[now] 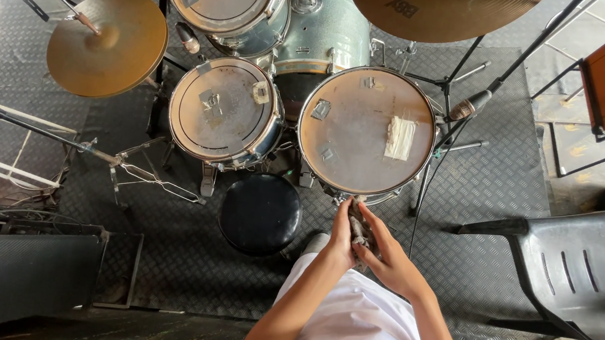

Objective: The recorder is cleaning musical instruments, specifically drums and a microphone, using a rag.

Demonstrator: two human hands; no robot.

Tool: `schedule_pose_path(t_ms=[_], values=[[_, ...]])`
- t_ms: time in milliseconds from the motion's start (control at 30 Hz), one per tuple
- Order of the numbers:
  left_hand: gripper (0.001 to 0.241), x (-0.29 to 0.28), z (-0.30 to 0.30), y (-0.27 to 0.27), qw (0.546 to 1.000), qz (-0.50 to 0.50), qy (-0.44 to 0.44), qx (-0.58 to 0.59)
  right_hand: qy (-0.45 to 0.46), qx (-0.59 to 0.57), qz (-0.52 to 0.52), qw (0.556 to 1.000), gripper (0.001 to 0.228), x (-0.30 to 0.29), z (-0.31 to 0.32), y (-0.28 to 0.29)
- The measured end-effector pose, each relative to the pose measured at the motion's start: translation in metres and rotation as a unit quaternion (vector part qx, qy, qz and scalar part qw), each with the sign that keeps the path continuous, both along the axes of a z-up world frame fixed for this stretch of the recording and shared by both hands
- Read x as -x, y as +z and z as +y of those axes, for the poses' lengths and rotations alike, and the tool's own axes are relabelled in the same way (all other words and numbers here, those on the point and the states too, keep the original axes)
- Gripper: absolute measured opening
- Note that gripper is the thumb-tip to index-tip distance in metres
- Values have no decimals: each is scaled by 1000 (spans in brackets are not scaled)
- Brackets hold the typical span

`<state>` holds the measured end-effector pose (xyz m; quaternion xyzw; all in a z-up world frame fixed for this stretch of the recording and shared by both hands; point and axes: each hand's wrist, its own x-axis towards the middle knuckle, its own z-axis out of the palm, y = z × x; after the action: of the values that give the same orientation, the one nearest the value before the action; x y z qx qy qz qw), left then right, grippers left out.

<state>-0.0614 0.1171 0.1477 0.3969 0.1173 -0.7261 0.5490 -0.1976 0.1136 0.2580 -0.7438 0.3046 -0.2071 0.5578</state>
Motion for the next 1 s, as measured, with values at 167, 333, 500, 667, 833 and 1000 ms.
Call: schedule_pose_path(t_ms=[167,333,500,667,833,1000], values=[[51,1,-1,3,1000,-4,-14,-11,-2,-8,-1,1000,76,0,0,0],[52,2,-1,-5,1000,0,-6,-4,1,-2,-6,1000,76,1,0,-2],[50,1,-2,-4,1000,2,-3,-15,1,-1,-2,1000,77,1,0,-2],[50,1,-4,-7,1000,9,-4,-4,-2,2,0,1000,77,0,-1,-3],[49,1,-3,1,1000,-2,-6,-4,-3,-2,3,1000,77,1,-1,-2],[52,1,-4,-5,1000,-5,-4,-12,-5,4,12,1000,77,0,-1,-3]])
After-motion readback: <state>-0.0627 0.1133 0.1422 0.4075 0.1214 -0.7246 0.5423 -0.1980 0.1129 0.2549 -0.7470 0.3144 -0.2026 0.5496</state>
